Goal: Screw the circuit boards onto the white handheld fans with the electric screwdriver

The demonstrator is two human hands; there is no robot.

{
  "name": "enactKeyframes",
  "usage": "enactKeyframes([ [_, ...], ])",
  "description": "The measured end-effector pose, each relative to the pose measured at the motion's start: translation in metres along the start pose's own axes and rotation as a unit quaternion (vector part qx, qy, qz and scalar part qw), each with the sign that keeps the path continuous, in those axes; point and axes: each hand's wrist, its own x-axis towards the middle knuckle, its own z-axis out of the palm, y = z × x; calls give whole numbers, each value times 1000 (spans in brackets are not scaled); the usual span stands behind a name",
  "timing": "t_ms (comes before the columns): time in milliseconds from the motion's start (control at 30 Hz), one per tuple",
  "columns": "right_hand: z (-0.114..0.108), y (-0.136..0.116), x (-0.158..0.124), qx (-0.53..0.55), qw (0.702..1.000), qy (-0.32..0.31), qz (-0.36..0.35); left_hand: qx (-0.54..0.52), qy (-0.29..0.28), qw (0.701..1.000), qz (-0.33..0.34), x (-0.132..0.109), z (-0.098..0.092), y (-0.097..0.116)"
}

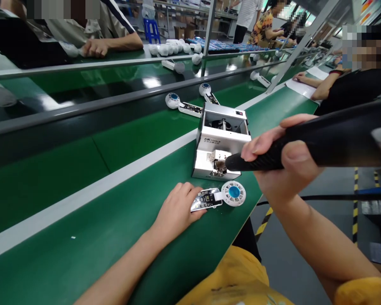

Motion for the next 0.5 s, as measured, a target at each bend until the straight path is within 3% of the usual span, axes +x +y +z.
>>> enactKeyframes([
  [133,2,12,-2,-15,1000,-1,13,7,0,1000,0,0,-1,2],
  [333,-13,-7,-29,-4,987,-111,114,6,9,1000,6,2,-2,3],
  [500,-25,-6,-57,-5,979,-154,132,8,9,1000,8,2,-2,4],
])
